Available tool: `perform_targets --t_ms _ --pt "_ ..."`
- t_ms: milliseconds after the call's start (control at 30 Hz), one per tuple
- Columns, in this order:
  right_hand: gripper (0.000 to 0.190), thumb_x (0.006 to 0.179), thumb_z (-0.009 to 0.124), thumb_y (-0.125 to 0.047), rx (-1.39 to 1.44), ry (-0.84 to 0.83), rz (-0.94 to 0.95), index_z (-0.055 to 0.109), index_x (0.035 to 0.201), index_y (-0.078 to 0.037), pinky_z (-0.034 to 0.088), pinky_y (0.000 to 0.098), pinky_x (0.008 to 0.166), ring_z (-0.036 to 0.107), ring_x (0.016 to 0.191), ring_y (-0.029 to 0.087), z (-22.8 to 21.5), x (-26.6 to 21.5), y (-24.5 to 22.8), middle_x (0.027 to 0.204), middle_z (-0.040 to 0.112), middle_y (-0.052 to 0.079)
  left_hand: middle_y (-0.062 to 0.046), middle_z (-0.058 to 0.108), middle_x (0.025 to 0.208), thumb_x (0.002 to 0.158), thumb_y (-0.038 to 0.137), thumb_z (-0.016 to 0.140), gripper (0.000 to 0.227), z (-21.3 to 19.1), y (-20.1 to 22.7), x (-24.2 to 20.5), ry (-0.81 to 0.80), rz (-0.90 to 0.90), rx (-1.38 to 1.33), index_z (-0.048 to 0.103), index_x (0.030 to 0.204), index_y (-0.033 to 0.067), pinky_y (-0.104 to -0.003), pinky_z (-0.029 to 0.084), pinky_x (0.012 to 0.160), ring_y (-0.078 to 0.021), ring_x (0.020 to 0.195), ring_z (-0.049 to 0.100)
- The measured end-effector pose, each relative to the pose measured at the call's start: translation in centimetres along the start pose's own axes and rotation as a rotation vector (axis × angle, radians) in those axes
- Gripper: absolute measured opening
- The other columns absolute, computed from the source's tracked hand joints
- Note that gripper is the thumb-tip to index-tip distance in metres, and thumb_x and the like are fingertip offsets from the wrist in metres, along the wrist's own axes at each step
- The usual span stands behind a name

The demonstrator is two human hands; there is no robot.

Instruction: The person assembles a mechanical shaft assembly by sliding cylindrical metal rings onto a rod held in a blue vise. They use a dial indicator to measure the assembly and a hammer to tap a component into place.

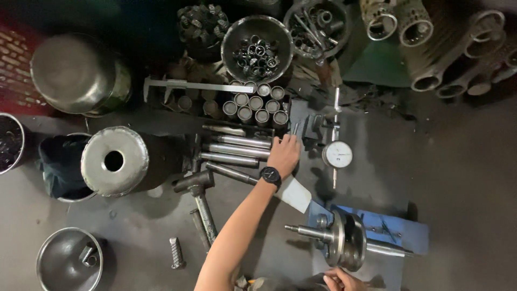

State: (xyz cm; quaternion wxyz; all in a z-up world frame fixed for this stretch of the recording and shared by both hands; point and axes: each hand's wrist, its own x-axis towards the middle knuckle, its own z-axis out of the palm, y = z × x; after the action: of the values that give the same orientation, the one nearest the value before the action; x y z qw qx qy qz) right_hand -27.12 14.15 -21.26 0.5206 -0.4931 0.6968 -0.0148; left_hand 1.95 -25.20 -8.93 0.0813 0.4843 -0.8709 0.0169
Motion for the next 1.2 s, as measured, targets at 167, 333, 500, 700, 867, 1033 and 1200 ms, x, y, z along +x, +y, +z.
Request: perform_targets --t_ms 167,333,500,700,867,1033,1200 --pt "0.024 0.082 0.081 -0.034 0.079 0.136 0.058 0.082 0.094 -0.013 0.056 0.0267 0.060 0.070 0.059 0.011 2.4 0.4 5.7 0.066 0.075 0.004 -0.014 0.060 0.102 0.085 0.017 0.061 0.014 -0.4 -0.8 0.0 0.136 0.079 0.058 0.065 0.092 0.0054 -0.056 0.042 0.100 -0.0328 0.110 0.055" --pt "0.025 0.077 0.083 -0.030 0.100 0.249 0.043 0.082 0.090 -0.010 0.057 0.0276 0.062 0.073 0.061 0.013 6.2 3.0 11.6 0.069 0.074 0.005 -0.012 0.062 0.104 0.090 0.009 0.061 0.017 -2.3 -2.5 -2.4 0.081 0.152 -0.192 0.064 0.106 0.0061 -0.056 0.043 0.114 -0.0309 0.116 0.057" --pt "0.025 0.080 0.080 -0.034 -0.007 0.060 0.054 0.079 0.097 -0.015 0.059 0.0255 0.064 0.074 0.065 0.010 2.6 0.0 4.7 0.072 0.080 0.003 -0.018 0.062 0.118 0.073 0.008 0.062 0.049 -13.5 -3.3 -4.0 0.289 0.100 -0.737 0.060 0.122 0.0003 -0.043 0.047 0.099 -0.0360 0.115 0.055" --pt "0.025 0.084 0.075 -0.034 -0.043 0.109 -0.141 0.077 0.099 -0.014 0.062 0.0265 0.065 0.080 0.066 0.012 -3.4 -4.9 -10.1 0.077 0.082 0.001 -0.016 0.058 0.113 0.085 0.001 0.059 0.040 -8.4 -8.0 -6.7 0.139 -0.049 -0.303 0.066 0.125 0.0068 -0.048 0.044 0.099 -0.0363 0.111 0.054" --pt "0.025 0.087 0.073 -0.032 -0.024 0.089 -0.054 0.074 0.101 -0.012 0.059 0.0326 0.064 0.077 0.067 0.018 -4.4 -7.2 -13.4 0.075 0.078 0.005 -0.022 0.051 0.133 0.084 0.008 0.060 0.051 -10.9 -3.3 -6.9 -0.033 0.025 -0.151 0.057 0.135 0.0038 -0.063 0.032 0.112 -0.0387 0.129 0.046" --pt "0.023 0.089 0.073 -0.028 0.054 0.168 -0.133 0.073 0.095 -0.006 0.056 0.0321 0.061 0.072 0.065 0.017 -7.0 -8.5 -17.2 0.074 0.077 0.007 -0.018 0.042 0.156 0.076 0.008 0.060 0.075 -9.3 2.9 -8.4 -0.261 0.321 -0.102 0.044 0.149 0.0072 -0.060 0.024 0.118 -0.0339 0.148 0.032" --pt "0.022 0.091 0.071 -0.023 0.141 0.061 -0.085 0.072 0.099 -0.003 0.054 0.0335 0.058 0.070 0.060 0.019 -8.6 -9.2 -19.1 0.072 0.076 0.009 -0.018 0.049 0.145 0.085 0.024 0.063 0.067 -3.2 5.5 -9.4 -0.197 0.444 0.060 0.045 0.149 0.0121 -0.065 0.027 0.113 -0.0347 0.144 0.038"
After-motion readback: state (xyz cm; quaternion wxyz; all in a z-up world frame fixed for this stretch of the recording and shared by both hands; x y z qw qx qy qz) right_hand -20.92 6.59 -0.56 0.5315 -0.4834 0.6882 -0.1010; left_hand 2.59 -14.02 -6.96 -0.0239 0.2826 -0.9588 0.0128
